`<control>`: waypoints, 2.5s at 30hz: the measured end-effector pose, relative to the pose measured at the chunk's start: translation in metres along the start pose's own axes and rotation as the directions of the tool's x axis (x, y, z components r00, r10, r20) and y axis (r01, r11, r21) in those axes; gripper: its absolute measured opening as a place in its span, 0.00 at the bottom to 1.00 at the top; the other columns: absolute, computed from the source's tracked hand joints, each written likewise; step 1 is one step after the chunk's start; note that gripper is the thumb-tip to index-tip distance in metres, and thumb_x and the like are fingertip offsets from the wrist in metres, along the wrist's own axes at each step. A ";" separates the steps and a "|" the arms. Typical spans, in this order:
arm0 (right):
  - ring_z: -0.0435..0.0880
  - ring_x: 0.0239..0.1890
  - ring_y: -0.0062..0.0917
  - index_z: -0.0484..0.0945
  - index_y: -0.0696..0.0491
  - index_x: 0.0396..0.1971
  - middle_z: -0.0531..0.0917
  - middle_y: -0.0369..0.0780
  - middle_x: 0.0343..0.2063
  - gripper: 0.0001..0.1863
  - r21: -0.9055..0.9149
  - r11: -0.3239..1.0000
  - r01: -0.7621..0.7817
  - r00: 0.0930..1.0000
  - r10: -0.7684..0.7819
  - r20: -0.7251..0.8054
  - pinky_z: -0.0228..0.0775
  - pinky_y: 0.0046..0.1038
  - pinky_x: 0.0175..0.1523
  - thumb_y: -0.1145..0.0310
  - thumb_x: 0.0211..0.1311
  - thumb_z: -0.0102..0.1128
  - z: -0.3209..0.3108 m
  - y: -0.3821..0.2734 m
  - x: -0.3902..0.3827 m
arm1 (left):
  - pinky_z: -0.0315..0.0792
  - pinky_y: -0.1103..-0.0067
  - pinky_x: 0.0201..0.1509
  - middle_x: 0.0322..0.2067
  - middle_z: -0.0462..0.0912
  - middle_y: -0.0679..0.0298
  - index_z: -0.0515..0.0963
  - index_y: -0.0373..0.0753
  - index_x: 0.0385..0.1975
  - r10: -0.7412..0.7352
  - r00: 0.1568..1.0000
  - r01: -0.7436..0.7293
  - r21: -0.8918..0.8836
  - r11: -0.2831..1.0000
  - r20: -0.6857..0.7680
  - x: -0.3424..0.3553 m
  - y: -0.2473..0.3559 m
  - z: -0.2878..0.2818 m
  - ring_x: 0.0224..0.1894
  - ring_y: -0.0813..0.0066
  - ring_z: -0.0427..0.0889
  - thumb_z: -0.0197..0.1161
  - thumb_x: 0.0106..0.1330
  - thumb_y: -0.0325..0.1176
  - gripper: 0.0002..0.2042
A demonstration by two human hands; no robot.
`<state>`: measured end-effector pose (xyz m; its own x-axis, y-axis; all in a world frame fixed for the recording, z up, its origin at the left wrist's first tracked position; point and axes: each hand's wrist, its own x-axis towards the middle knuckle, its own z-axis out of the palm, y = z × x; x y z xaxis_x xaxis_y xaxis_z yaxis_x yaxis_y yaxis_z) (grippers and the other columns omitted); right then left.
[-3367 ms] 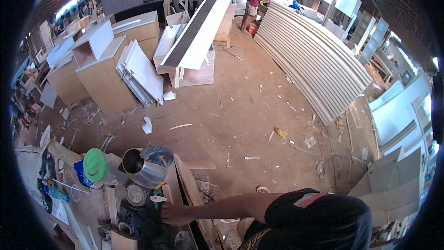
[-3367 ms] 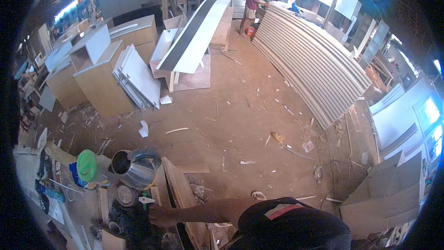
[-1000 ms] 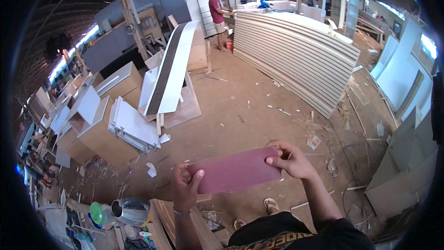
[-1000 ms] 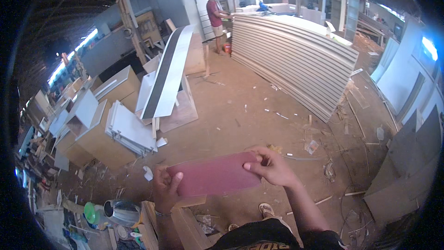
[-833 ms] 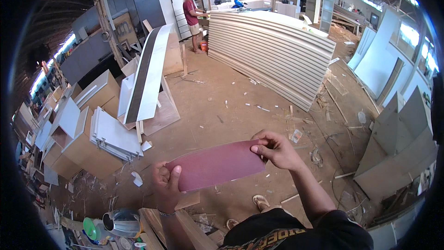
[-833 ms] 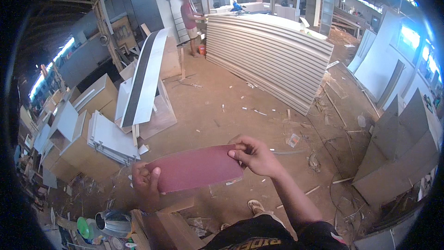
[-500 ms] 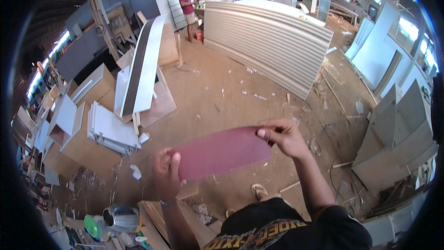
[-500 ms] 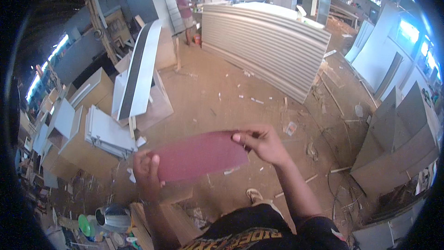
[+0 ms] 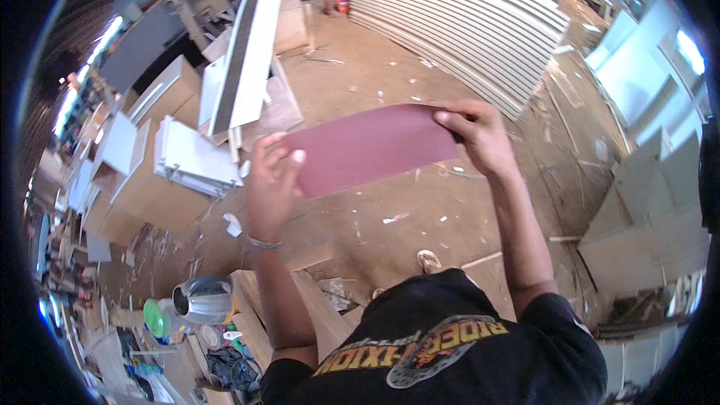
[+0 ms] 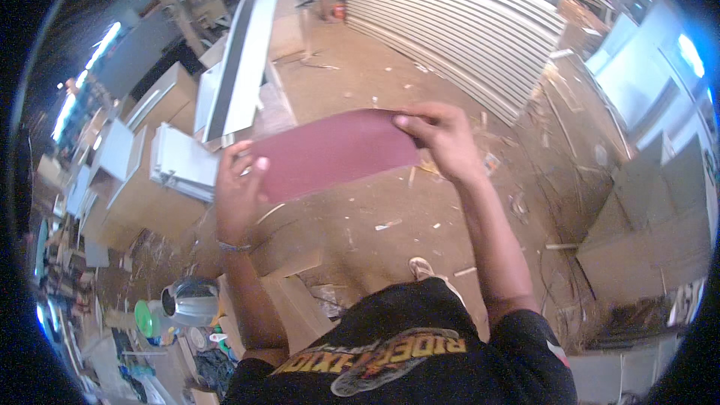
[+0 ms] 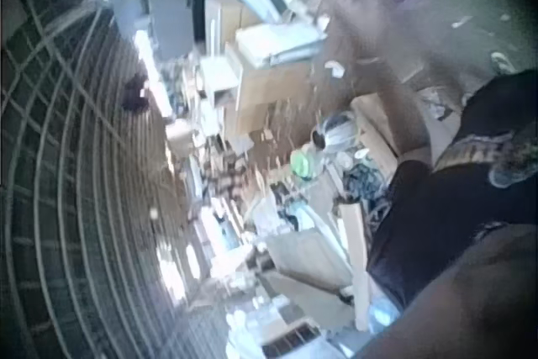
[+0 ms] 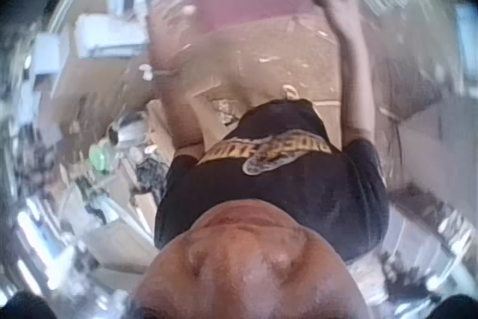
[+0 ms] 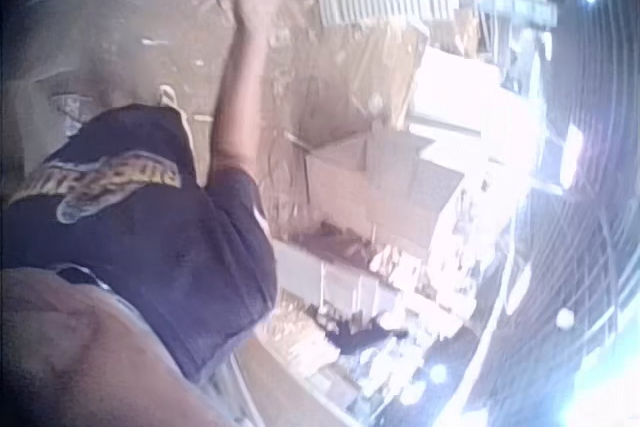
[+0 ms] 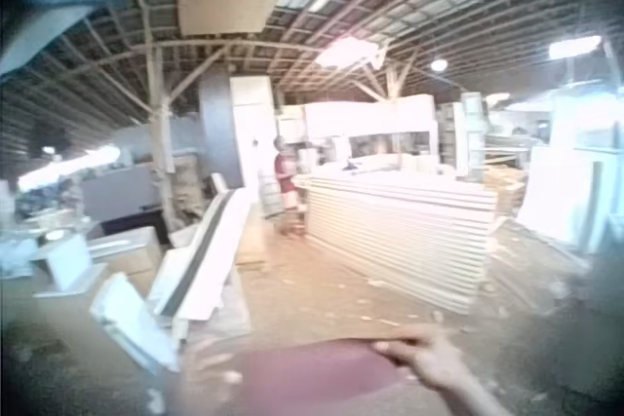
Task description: The person applies a liquid substance from a bottle onto a white plastic applicator and rubs it onto a wooden surface, then uses a heat gun to dry the area before sanding a small piece of wood with sandpaper.
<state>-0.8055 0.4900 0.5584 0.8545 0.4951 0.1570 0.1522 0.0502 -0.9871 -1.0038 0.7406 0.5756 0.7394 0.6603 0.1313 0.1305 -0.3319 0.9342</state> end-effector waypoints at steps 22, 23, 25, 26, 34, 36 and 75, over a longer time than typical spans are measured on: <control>0.82 0.30 0.45 0.79 0.57 0.39 0.82 0.50 0.28 0.12 -0.315 0.759 0.570 0.545 -0.062 0.836 0.70 0.39 0.37 0.63 0.64 0.61 0.020 -0.037 -0.009 | 0.74 0.63 0.40 0.33 0.82 0.48 0.76 0.37 0.42 0.348 0.682 -0.534 0.114 0.838 0.643 -0.019 0.020 0.052 0.38 0.48 0.82 0.57 0.71 0.34 0.08; 0.82 0.30 0.45 0.79 0.57 0.39 0.82 0.50 0.28 0.12 -0.327 0.770 0.548 0.524 -0.012 0.851 0.70 0.39 0.36 0.63 0.65 0.60 0.019 -0.038 -0.010 | 0.74 0.62 0.40 0.32 0.81 0.47 0.75 0.37 0.41 0.338 0.689 -0.513 0.101 0.853 0.641 -0.024 0.017 0.053 0.38 0.47 0.82 0.56 0.71 0.34 0.08; 0.81 0.30 0.45 0.79 0.57 0.39 0.82 0.51 0.27 0.13 -0.350 0.791 0.502 0.472 0.089 0.877 0.70 0.39 0.36 0.61 0.68 0.58 0.020 -0.039 -0.012 | 0.74 0.61 0.40 0.33 0.81 0.47 0.75 0.36 0.42 0.354 0.666 -0.569 0.139 0.811 0.657 -0.028 0.016 0.056 0.38 0.47 0.82 0.54 0.72 0.34 0.08; 0.82 0.30 0.44 0.79 0.57 0.39 0.82 0.51 0.28 0.13 -0.357 0.790 0.498 0.454 0.114 0.884 0.70 0.38 0.37 0.61 0.68 0.57 0.021 -0.042 -0.013 | 0.73 0.61 0.40 0.33 0.81 0.47 0.75 0.36 0.42 0.358 0.656 -0.593 0.160 0.789 0.665 -0.031 0.016 0.056 0.37 0.46 0.81 0.53 0.73 0.34 0.08; 0.75 0.26 0.24 0.80 0.58 0.37 0.81 0.39 0.24 0.16 -0.225 0.824 0.520 0.353 0.033 0.935 0.65 0.32 0.34 0.59 0.72 0.51 0.020 -0.016 0.008 | 0.73 0.72 0.39 0.28 0.82 0.57 0.78 0.35 0.41 0.323 0.772 -0.484 0.177 0.857 0.548 -0.032 0.007 0.058 0.32 0.68 0.82 0.54 0.73 0.34 0.10; 0.67 0.24 0.19 0.79 0.59 0.33 0.75 0.32 0.19 0.18 -0.317 0.872 0.373 0.340 0.189 0.921 0.61 0.30 0.31 0.57 0.71 0.52 0.021 -0.006 0.018 | 0.72 0.74 0.38 0.27 0.82 0.59 0.79 0.35 0.39 0.254 0.740 -0.473 0.213 0.855 0.623 -0.023 0.015 0.068 0.31 0.72 0.81 0.54 0.73 0.35 0.10; 0.76 0.38 0.19 0.77 0.55 0.41 0.80 0.34 0.37 0.21 -0.011 0.947 -0.321 0.694 0.243 0.677 0.70 0.25 0.48 0.50 0.74 0.51 0.273 0.119 -0.064 | 0.75 0.71 0.42 0.28 0.85 0.51 0.83 0.31 0.35 -0.076 -0.187 0.464 -0.157 0.872 -0.979 -0.387 -0.261 -0.265 0.32 0.64 0.83 0.62 0.68 0.42 0.17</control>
<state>-0.9773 0.7014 0.4218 0.2939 0.9435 -0.1529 -0.1251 -0.1207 -0.9848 -1.4990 0.7502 0.3688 -0.7948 0.5620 0.2289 0.3538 0.1227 0.9272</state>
